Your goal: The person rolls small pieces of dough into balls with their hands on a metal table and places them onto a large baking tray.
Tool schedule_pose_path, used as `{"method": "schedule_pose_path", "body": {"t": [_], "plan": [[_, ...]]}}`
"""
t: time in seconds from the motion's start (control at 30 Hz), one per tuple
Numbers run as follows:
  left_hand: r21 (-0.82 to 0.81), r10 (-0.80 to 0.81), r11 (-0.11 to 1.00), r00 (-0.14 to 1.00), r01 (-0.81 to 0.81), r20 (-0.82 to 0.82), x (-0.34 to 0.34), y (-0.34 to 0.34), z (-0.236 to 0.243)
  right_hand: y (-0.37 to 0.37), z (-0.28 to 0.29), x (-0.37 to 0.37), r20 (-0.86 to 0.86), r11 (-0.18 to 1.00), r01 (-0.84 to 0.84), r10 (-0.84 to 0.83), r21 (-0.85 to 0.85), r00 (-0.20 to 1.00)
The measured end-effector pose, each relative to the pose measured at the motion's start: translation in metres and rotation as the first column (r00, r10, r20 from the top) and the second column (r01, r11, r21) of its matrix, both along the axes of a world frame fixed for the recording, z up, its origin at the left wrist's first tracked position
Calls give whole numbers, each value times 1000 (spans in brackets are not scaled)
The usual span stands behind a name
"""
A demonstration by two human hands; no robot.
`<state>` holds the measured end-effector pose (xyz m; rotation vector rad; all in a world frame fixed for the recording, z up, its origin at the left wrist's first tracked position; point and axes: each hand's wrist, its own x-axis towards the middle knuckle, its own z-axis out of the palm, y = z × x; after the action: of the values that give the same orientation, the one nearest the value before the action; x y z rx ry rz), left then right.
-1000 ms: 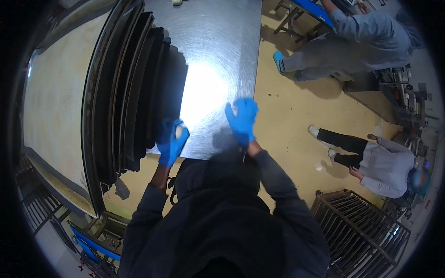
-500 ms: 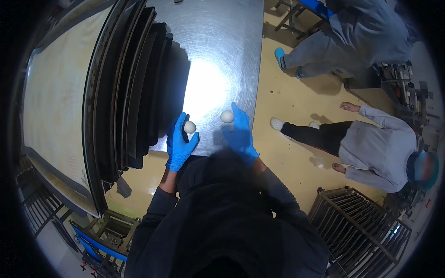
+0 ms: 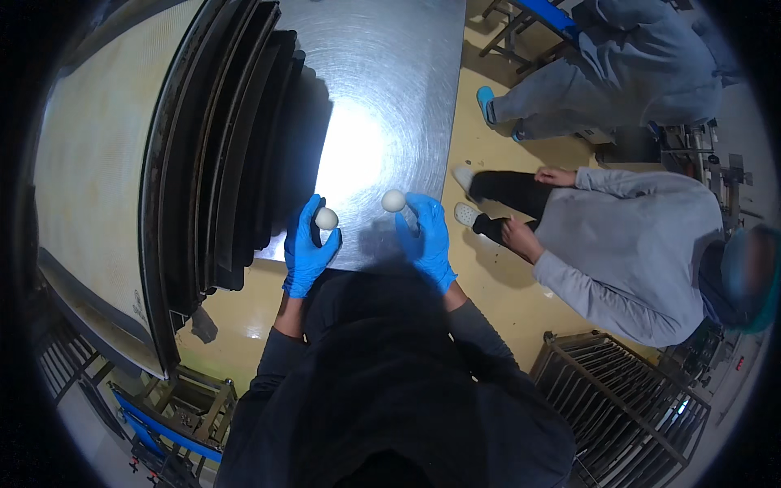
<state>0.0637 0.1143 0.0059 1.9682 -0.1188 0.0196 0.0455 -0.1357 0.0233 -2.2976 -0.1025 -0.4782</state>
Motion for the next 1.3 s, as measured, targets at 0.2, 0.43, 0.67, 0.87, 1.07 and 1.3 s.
{"method": "schedule_pose_path", "body": {"t": [0.2,0.43,0.67,0.87,1.07,1.3], "plan": [[31,-19,999,1000,20,-19,-1,1,-2,-3,5,-5,-46,996,-50,47,-70,998],[13,-4,1000,1000,4,10,1,-1,-3,-7,-3,-16,-166,994,-69,54,-89,985],[88,54,994,995,-61,83,3,-2,5,-3,3,-17,-98,921,-124,94,-370,991],[89,19,996,999,-23,36,1,2,-3,-2,-4,-14,-248,887,-183,80,-425,966],[70,21,997,1000,-23,20,1,3,-6,4,1,-7,-325,880,-203,59,-430,944],[29,32,999,999,-32,4,1,0,-4,2,0,-6,-230,926,-101,16,-364,973]]}}
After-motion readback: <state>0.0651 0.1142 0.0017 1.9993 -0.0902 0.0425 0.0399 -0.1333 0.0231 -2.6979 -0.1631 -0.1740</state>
